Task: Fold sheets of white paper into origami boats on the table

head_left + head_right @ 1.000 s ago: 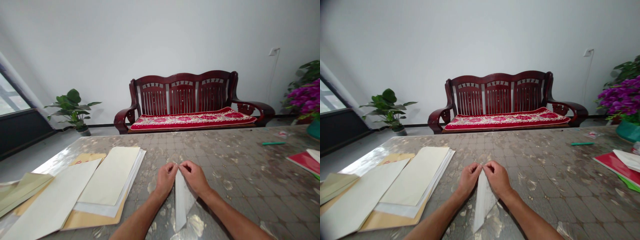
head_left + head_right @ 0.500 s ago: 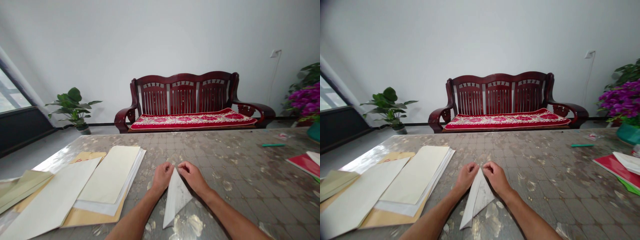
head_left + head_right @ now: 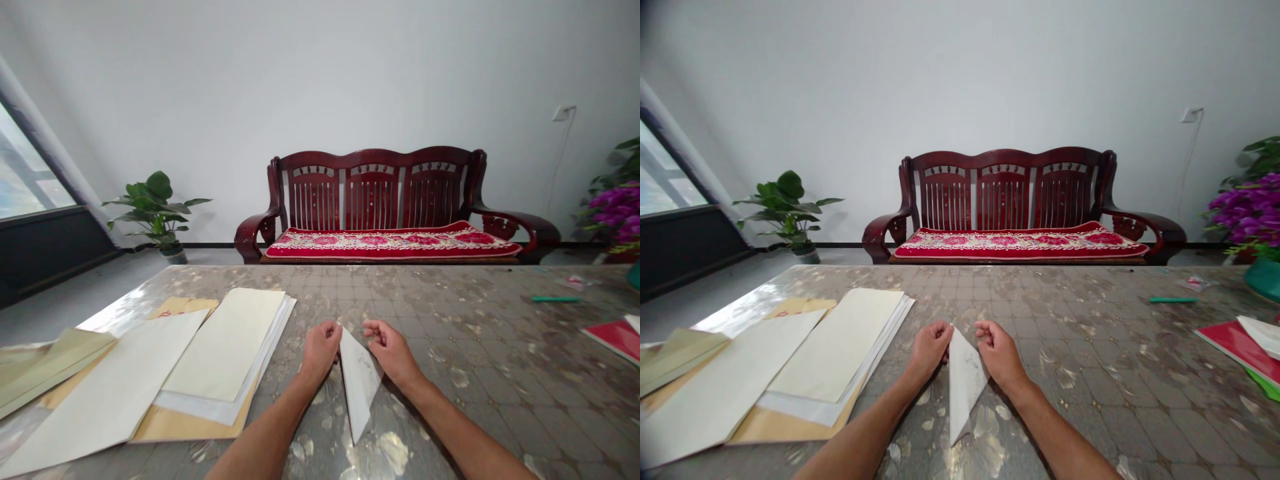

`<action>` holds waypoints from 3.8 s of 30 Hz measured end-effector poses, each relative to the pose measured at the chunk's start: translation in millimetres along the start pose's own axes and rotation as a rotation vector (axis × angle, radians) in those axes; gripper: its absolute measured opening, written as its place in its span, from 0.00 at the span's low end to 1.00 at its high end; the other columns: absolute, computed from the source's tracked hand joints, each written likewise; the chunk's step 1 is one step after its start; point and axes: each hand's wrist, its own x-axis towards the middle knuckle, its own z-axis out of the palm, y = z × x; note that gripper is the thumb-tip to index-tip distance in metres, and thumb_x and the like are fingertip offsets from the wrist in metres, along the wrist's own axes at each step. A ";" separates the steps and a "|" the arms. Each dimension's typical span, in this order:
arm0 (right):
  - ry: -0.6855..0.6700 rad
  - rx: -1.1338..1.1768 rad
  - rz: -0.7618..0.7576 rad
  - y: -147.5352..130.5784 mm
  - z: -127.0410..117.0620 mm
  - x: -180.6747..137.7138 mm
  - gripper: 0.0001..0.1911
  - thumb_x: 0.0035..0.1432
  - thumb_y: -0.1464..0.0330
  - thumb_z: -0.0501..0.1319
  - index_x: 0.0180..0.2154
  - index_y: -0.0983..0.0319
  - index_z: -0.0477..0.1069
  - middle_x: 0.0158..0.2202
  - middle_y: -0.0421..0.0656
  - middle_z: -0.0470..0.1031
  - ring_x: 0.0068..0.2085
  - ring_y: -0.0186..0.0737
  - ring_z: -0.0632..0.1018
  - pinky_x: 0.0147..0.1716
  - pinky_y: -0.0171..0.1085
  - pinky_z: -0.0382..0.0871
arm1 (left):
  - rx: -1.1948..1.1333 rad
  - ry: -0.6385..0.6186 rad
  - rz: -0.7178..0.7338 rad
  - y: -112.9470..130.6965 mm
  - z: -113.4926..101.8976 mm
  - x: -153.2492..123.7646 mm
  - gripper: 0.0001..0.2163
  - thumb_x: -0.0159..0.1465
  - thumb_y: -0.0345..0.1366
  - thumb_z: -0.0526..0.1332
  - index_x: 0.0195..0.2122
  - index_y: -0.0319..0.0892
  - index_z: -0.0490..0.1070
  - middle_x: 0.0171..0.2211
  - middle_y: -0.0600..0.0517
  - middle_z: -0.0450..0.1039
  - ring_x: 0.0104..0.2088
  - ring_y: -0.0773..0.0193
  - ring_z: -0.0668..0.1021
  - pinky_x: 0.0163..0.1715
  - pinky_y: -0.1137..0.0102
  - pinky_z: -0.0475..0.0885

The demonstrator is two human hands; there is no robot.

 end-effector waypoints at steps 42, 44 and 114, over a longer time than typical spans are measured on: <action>-0.144 0.141 -0.137 -10.9 -8.0 -12.2 0.20 0.64 0.61 0.55 0.55 0.56 0.70 0.57 0.47 0.72 0.56 0.45 0.73 0.60 0.49 0.63 | -0.383 -0.416 0.212 17.4 -5.0 -20.9 0.21 0.68 0.47 0.53 0.59 0.44 0.68 0.57 0.49 0.71 0.58 0.53 0.69 0.62 0.57 0.59; -0.202 0.219 -0.096 -11.4 -7.9 -13.5 0.24 0.63 0.58 0.56 0.59 0.57 0.65 0.60 0.48 0.68 0.60 0.45 0.70 0.61 0.49 0.61 | -0.432 -0.419 0.205 17.9 -4.8 -19.8 0.22 0.68 0.47 0.53 0.59 0.43 0.68 0.56 0.48 0.72 0.57 0.52 0.70 0.61 0.58 0.61; -0.189 -0.583 -0.073 -36.5 -22.1 -3.5 0.24 0.59 0.73 0.50 0.55 0.58 0.71 0.43 0.45 0.81 0.43 0.43 0.80 0.42 0.35 0.69 | -0.038 -0.044 0.165 31.7 24.2 -17.7 0.14 0.68 0.40 0.48 0.47 0.45 0.71 0.39 0.48 0.75 0.42 0.58 0.76 0.42 0.67 0.71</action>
